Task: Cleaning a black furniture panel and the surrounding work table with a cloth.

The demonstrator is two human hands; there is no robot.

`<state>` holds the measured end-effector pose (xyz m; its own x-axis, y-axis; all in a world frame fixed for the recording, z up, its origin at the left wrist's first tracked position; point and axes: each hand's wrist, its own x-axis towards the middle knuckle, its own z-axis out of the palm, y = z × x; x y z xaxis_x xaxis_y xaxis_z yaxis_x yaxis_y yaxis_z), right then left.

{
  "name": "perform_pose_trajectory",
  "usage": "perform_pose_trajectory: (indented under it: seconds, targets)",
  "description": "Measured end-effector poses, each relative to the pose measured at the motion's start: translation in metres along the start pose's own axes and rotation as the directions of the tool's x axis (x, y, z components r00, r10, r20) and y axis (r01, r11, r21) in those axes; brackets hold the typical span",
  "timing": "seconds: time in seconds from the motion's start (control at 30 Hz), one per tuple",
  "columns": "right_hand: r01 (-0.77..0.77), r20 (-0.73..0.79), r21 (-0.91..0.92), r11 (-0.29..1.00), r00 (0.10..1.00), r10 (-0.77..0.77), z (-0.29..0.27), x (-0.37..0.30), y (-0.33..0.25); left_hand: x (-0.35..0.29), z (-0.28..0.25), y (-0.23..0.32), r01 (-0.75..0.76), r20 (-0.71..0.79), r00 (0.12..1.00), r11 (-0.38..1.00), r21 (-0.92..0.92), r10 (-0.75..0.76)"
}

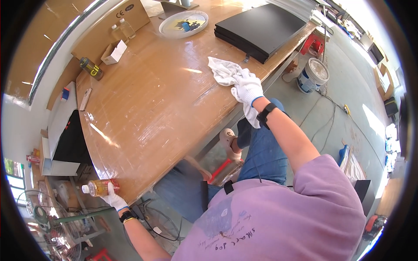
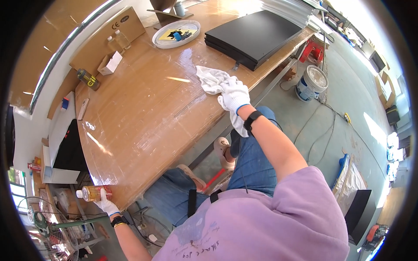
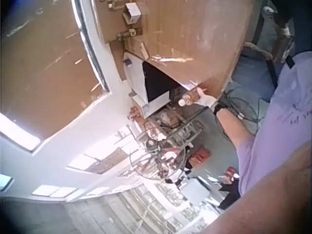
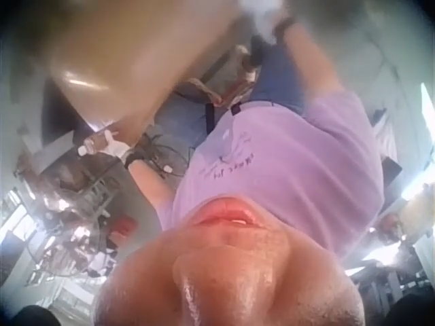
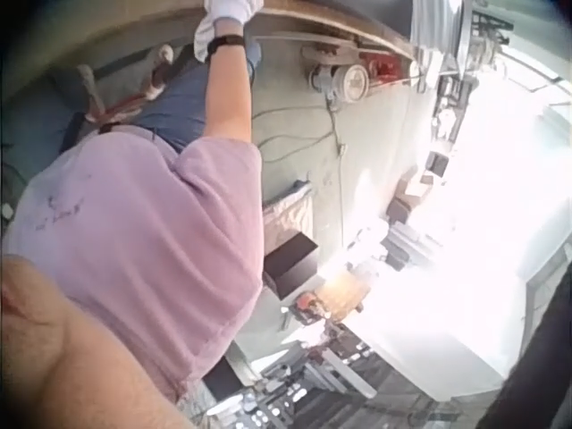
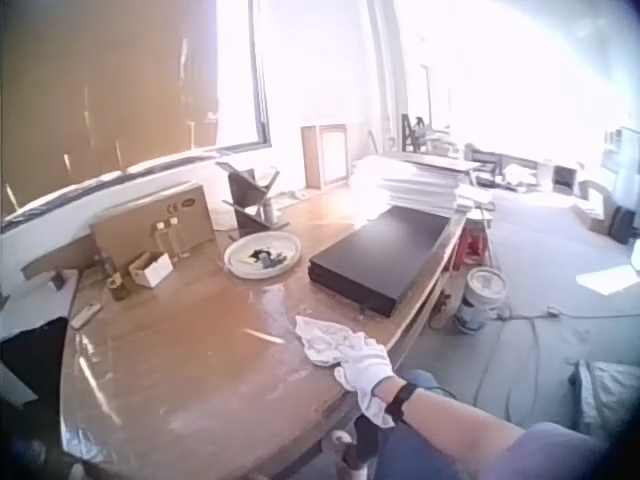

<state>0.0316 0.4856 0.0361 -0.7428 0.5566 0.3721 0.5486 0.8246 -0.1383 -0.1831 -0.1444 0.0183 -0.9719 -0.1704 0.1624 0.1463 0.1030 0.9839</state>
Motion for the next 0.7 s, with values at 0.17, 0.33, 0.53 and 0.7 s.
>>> perform_pose_trajectory:
  seconds: [0.17, 0.33, 0.53, 0.7]
  targets:
    - [-0.444, 0.196, -0.002, 0.896, 0.878, 0.436, -0.018, -0.030, 0.103, -0.002, 0.014, 0.007, -0.085, -0.064, 0.994, 0.996, 0.026, 0.086]
    - [-0.514, 0.257, -0.187, 0.837, 0.797, 0.546, -0.022, -0.042, 0.206, 0.008, -0.001, -0.009, -0.104, -0.076, 0.991, 0.994, 0.029, 0.106]
    - [0.022, 0.036, 0.311, 0.950, 0.999, -0.035, -0.073, -0.001, 0.090, 0.000, 0.008, 0.004, -0.080, -0.079, 0.994, 0.997, -0.021, 0.078]
    - [0.144, 0.149, 0.351, 0.925, 0.967, -0.207, 0.024, 0.064, 0.025, 0.005, 0.009, -0.004, -0.111, -0.036, 0.993, 0.994, -0.003, 0.111]
